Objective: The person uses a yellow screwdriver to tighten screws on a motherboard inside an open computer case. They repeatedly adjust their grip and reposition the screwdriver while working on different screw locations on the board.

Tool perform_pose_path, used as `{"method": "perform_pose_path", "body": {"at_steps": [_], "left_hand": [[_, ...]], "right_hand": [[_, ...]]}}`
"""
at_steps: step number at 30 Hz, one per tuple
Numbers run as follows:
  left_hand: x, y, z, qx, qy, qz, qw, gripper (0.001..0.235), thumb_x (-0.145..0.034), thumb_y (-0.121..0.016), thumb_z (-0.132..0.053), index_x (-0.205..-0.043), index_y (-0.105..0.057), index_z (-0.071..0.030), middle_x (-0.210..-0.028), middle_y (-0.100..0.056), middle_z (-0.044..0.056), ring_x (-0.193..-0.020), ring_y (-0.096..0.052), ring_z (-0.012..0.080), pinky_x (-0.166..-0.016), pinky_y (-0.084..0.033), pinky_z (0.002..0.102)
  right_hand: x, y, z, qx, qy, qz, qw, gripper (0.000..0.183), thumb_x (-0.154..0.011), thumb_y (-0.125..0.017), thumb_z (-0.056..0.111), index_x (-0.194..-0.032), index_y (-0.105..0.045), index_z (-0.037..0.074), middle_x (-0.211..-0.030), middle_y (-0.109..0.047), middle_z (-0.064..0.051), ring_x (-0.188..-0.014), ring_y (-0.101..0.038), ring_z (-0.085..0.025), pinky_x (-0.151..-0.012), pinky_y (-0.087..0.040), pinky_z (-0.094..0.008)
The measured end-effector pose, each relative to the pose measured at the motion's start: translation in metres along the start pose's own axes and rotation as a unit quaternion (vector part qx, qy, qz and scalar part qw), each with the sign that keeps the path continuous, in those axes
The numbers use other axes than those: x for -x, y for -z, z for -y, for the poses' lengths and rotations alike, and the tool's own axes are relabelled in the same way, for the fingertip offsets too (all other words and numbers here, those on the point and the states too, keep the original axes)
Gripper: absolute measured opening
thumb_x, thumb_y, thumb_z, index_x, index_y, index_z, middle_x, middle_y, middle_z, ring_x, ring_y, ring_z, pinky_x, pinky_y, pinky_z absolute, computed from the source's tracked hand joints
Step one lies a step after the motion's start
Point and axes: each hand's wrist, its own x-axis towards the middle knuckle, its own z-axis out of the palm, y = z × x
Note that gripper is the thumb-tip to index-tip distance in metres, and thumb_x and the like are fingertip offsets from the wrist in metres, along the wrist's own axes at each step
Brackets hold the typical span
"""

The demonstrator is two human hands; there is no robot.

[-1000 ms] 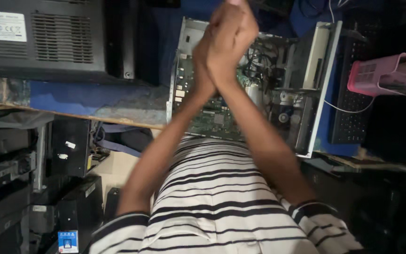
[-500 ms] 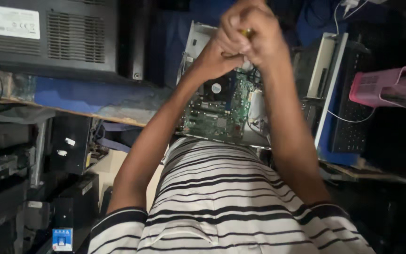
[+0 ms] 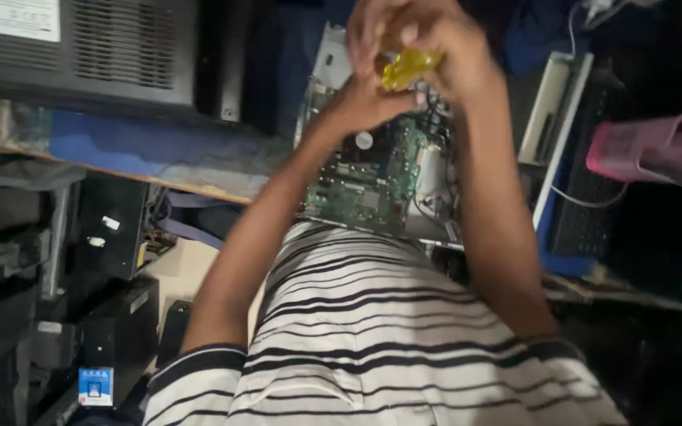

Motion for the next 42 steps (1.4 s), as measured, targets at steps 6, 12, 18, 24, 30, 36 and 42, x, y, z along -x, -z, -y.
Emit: {"method": "perform_pose_path", "body": {"at_steps": [6,12,18,24,30,36,42], "left_hand": [[-0.011,0.017,-0.007,0.05,-0.17,-0.017,0.984,0.048,-0.086,-0.083,-0.011,-0.122,-0.057,0.007,-0.115,-0.066,0.017,-0.107,-0.064,0.0319,-0.09,-0.051,0.042],[0.016,-0.046,0.004,-0.028,0.126,-0.188,0.974,0.021,-0.098,-0.071,-0.018,-0.114,-0.067,-0.004,-0.104,-0.073,0.012,-0.096,-0.071,0.0228,-0.085,-0.057,0.037],[0.03,-0.099,0.01,-0.06,0.071,-0.329,0.94,0.028,-0.094,-0.075,-0.017,-0.117,-0.064,-0.005,-0.108,-0.073,0.011,-0.099,-0.072,0.0197,-0.087,-0.058,0.035],[0.004,-0.031,0.012,-0.031,0.088,-0.133,0.987,0.037,-0.091,-0.079,-0.017,-0.12,-0.061,-0.006,-0.111,-0.072,0.011,-0.102,-0.074,0.0165,-0.088,-0.059,0.032],[-0.02,0.027,0.005,0.092,-0.024,0.022,0.995,0.064,-0.079,-0.086,-0.008,-0.13,-0.049,0.003,-0.125,-0.056,0.016,-0.123,-0.053,0.0309,-0.104,-0.044,0.043],[0.003,-0.023,0.003,-0.002,0.11,-0.192,0.975,0.022,-0.094,-0.076,-0.015,-0.106,-0.067,0.0,-0.089,-0.073,0.016,-0.083,-0.07,0.0235,-0.072,-0.054,0.036],[0.022,-0.089,0.005,-0.1,0.039,-0.471,0.876,0.021,-0.101,-0.065,-0.017,-0.114,-0.075,-0.004,-0.097,-0.076,0.014,-0.086,-0.075,0.0279,-0.078,-0.059,0.036]], "right_hand": [[0.001,0.006,-0.02,-0.23,-0.039,0.023,0.972,0.031,-0.106,-0.05,0.026,-0.081,-0.044,0.008,-0.054,-0.043,-0.006,-0.04,-0.034,-0.008,-0.037,-0.026,-0.025],[0.001,-0.072,-0.065,0.231,0.236,-0.46,0.824,0.056,-0.114,-0.029,0.051,-0.083,-0.048,0.008,-0.067,-0.043,-0.003,-0.048,-0.035,-0.011,-0.042,-0.024,-0.031],[0.006,-0.093,-0.051,0.078,0.188,-0.425,0.882,0.049,-0.109,-0.04,0.05,-0.088,-0.045,0.006,-0.075,-0.043,-0.005,-0.05,-0.029,-0.009,-0.037,-0.024,-0.024],[0.013,-0.021,-0.014,0.078,0.018,-0.063,0.995,0.043,-0.109,-0.045,0.041,-0.1,-0.056,0.001,-0.081,-0.058,-0.008,-0.065,-0.057,-0.017,-0.061,-0.048,-0.033],[-0.015,0.024,-0.019,-0.041,-0.142,0.016,0.989,0.039,-0.098,-0.046,0.032,-0.085,-0.059,-0.002,-0.064,-0.051,-0.007,-0.042,-0.035,-0.008,-0.039,-0.026,-0.024],[-0.008,-0.044,-0.054,0.191,0.142,-0.407,0.882,0.039,-0.114,-0.045,0.025,-0.083,-0.051,0.002,-0.064,-0.047,-0.004,-0.054,-0.04,-0.011,-0.05,-0.028,-0.032],[-0.002,-0.09,-0.043,0.143,0.192,-0.398,0.885,0.019,-0.107,-0.05,0.022,-0.098,-0.049,0.006,-0.078,-0.053,0.001,-0.059,-0.045,-0.01,-0.046,-0.035,-0.024]]}}
